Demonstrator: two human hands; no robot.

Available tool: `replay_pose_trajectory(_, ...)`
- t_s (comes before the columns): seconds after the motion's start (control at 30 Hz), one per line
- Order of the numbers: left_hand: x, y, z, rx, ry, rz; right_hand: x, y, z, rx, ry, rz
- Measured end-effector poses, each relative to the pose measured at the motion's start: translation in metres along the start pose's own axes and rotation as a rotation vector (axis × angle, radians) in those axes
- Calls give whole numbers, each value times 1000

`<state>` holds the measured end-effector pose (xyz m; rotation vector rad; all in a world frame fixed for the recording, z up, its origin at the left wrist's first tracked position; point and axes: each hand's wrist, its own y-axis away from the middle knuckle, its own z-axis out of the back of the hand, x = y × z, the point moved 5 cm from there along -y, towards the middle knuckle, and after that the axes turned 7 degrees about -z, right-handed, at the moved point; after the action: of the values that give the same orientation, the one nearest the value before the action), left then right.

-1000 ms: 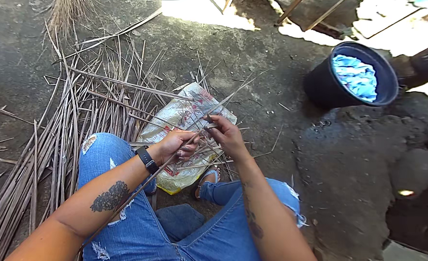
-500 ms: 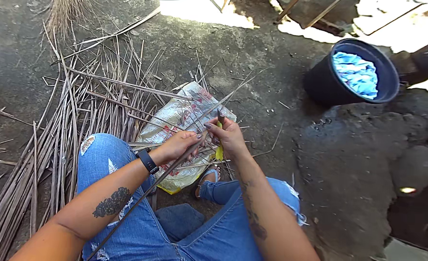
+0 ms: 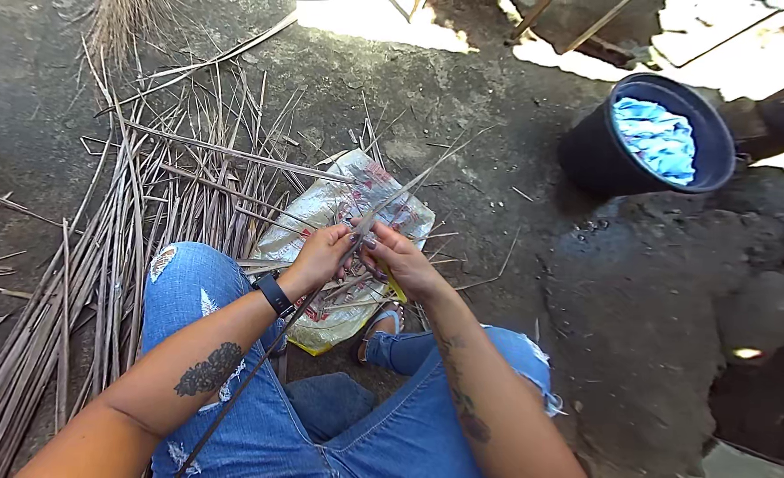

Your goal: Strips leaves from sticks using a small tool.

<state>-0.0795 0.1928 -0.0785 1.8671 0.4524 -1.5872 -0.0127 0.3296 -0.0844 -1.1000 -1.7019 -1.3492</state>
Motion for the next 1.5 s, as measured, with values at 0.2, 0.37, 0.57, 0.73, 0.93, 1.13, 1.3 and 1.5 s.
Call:
replay_pose_trajectory(0.2,1,0,-4,39,351,102,8,3,1,-45,145,124)
replay_pose_trajectory(0.37,2,5,-7,107,468,162,13,6,4,-16,192,161)
replay_pose_trajectory(0.57,-7,2,-8,218,577,217,17,7,11,-32,279,224)
replay_pose_trajectory(0.73,-9,4,-8,279,655,260,16,7,14,-79,310,219)
replay_pose_trajectory(0.93,-5,8,-9,206,620,214,17,9,14,-94,379,183)
replay_pose_trajectory(1.13,-8,4,-8,172,649,238,19,9,16,-259,519,270)
replay_pose_trajectory(1.3,-9,5,-8,189,644,216,25,13,13,-390,792,457)
replay_pose_trajectory(1.5,-9,4,-9,252,636,194,27,13,17,-369,711,497)
